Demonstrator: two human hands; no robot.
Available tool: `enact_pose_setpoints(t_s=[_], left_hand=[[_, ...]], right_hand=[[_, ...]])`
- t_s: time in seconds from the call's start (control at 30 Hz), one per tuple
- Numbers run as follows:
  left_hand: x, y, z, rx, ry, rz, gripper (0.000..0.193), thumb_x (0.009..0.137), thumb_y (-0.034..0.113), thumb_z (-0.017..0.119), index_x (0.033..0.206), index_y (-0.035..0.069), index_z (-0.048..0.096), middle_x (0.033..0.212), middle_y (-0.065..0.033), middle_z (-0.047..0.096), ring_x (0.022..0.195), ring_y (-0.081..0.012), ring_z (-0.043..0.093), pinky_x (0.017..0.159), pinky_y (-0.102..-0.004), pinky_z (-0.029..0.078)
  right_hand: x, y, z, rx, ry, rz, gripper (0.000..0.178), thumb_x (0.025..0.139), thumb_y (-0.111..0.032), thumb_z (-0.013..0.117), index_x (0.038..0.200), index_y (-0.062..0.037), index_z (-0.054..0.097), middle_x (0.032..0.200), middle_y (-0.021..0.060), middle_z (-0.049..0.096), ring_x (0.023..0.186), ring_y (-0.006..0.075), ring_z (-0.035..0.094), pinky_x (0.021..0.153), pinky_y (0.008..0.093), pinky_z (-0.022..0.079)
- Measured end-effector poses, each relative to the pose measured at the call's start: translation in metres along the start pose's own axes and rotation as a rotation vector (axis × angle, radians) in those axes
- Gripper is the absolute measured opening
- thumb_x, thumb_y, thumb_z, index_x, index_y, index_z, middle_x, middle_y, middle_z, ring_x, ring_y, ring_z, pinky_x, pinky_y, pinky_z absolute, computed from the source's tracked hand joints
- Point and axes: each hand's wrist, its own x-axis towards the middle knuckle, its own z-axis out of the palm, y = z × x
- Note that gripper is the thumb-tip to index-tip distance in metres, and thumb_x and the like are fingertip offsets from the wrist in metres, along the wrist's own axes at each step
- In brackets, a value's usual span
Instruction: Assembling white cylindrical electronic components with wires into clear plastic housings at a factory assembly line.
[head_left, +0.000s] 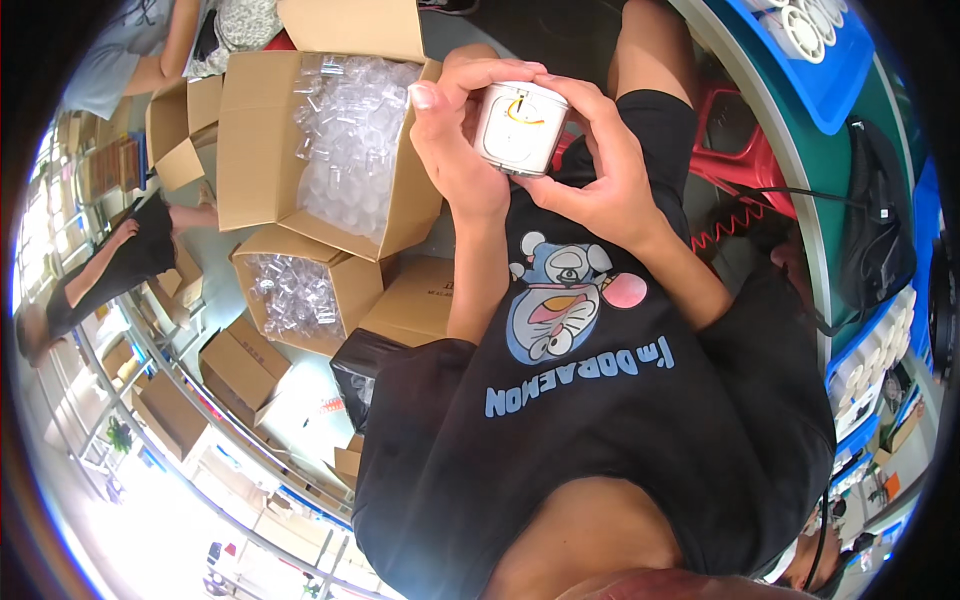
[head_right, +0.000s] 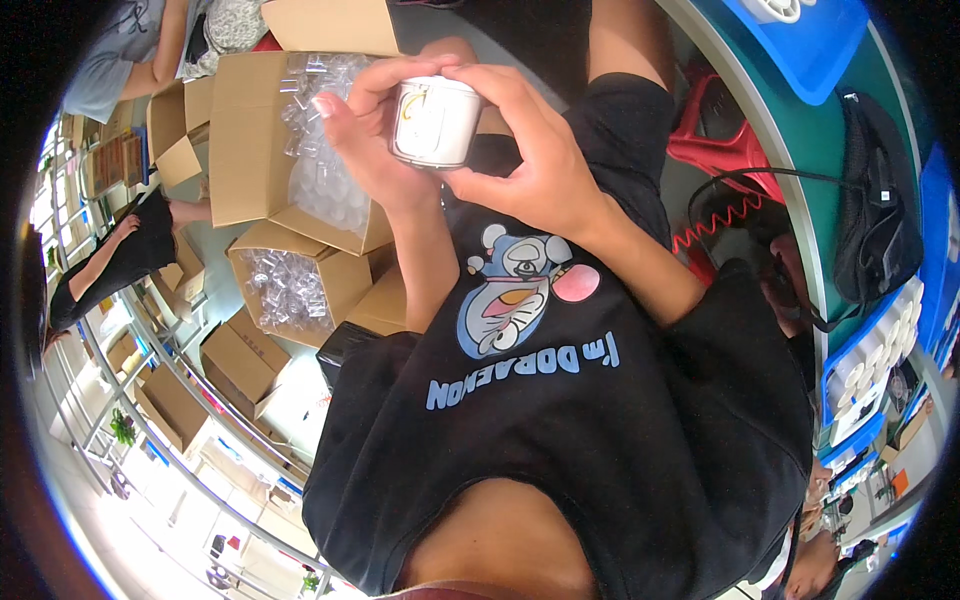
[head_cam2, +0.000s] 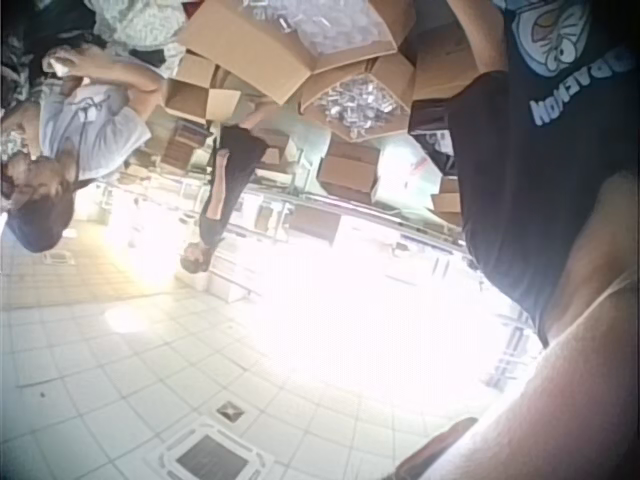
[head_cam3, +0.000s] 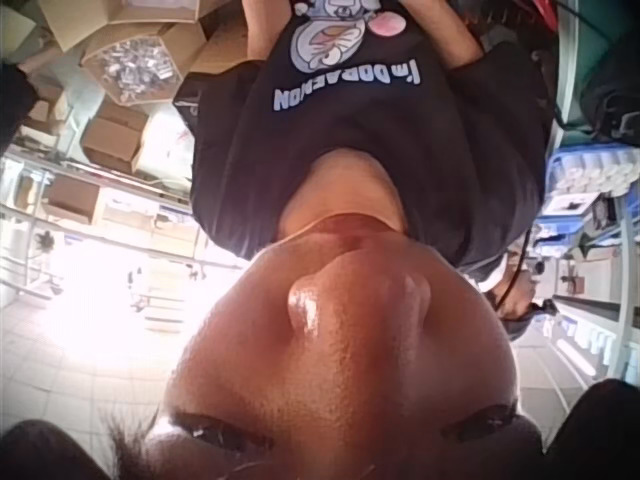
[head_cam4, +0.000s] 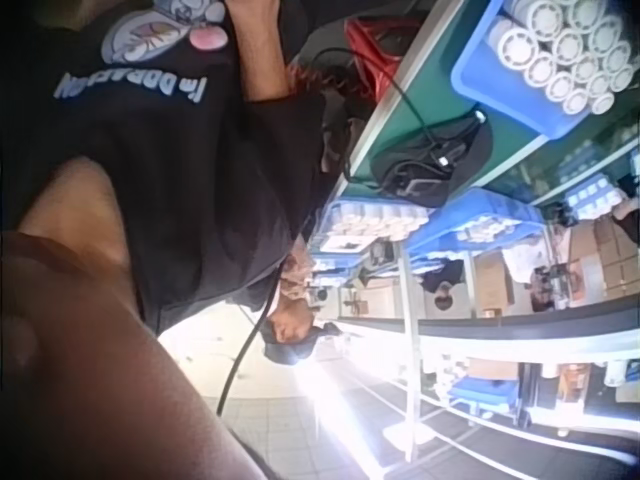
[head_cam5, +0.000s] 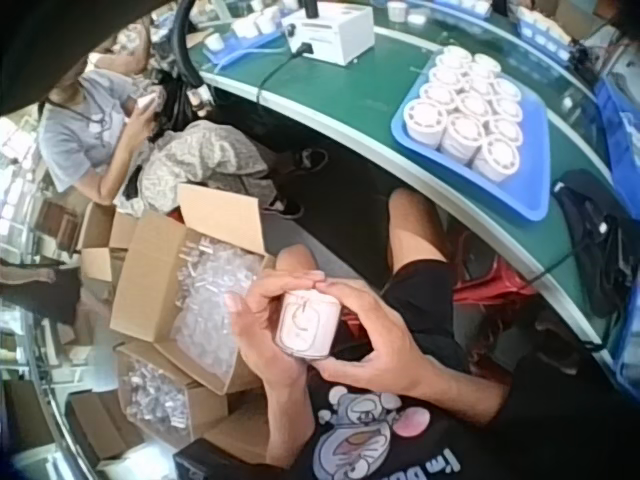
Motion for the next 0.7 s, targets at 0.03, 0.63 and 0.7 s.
enact_pose_setpoints(t_s=[0.03,0.63,0.7], left_hand=[[0.0,0.0,0.0,-0.002,-0.001,-0.002,0.077,0.102,0.05,0.016,0.083,-0.007,0.065,0.086,-0.0193,0.067,0.081,-0.023,0.065,0.074,-0.0308,0.052],[0.004,-0.005,0.002,-0.516,0.213,-0.438,0.073,0.098,0.059,0.017,0.09,0.0,0.06,0.085,-0.0192,0.067,0.084,-0.0272,0.067,0.076,-0.0341,0.055],[0.005,-0.007,0.002,-0.483,0.17,-0.478,0.07,0.099,0.057,0.019,0.097,0.0,0.059,0.093,-0.0199,0.067,0.091,-0.0283,0.066,0.078,-0.0364,0.055]], right_hand=[[-0.001,0.0,-0.001,-0.002,0.002,0.002,0.07,0.064,-0.004,0.078,0.128,-0.0026,0.049,0.121,0.0156,0.057,0.111,0.0267,0.058,0.094,0.0326,0.046],[0.004,0.011,0.005,-0.083,0.01,0.007,0.07,0.068,-0.013,0.081,0.128,-0.0022,0.046,0.118,0.014,0.054,0.107,0.0256,0.056,0.087,0.0337,0.048],[0.002,0.015,0.004,-0.091,0.016,-0.004,0.071,0.068,-0.012,0.081,0.128,-0.0014,0.045,0.118,0.0148,0.053,0.106,0.0257,0.055,0.086,0.0339,0.048]])
